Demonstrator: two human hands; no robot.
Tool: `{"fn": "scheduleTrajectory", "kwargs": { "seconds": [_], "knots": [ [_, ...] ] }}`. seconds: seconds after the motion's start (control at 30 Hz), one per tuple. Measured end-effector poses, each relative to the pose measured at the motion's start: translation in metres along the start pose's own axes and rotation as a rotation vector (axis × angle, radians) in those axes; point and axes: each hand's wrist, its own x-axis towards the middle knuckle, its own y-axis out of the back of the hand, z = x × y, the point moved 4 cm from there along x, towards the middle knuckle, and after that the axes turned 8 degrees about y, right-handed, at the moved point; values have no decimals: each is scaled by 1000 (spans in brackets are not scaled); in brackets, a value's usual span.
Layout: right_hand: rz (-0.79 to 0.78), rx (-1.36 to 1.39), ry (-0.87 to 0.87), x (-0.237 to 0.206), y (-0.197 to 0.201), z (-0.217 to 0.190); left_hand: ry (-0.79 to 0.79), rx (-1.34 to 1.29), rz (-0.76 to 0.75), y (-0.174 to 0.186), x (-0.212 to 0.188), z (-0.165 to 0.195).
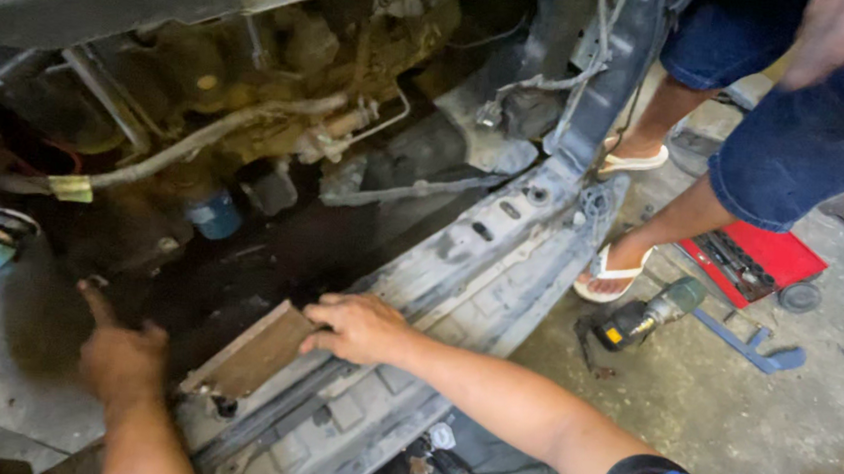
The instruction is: The person works at the front of a vehicle with the hood area open, using a socket wrench to loosen fasteners around a rusty metal plate mounted near the radiator. They remove the plate, hold and reposition it against the front frame, and align it back into place while adjusting fasteners by hand.
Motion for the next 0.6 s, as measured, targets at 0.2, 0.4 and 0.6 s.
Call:
{"fn": "scheduleTrajectory", "kwargs": {
  "seconds": [0.2,0.4,0.6],
  "knots": [
    [26,-13,7,0,-1,3,6,6,45,6,-6,5],
    [22,2,4,4,3,-2,-4,-70,24,-1,-2,2],
    [50,-8,-4,-2,0,5,41,-143,13,11,-10,11]
  ]
}}
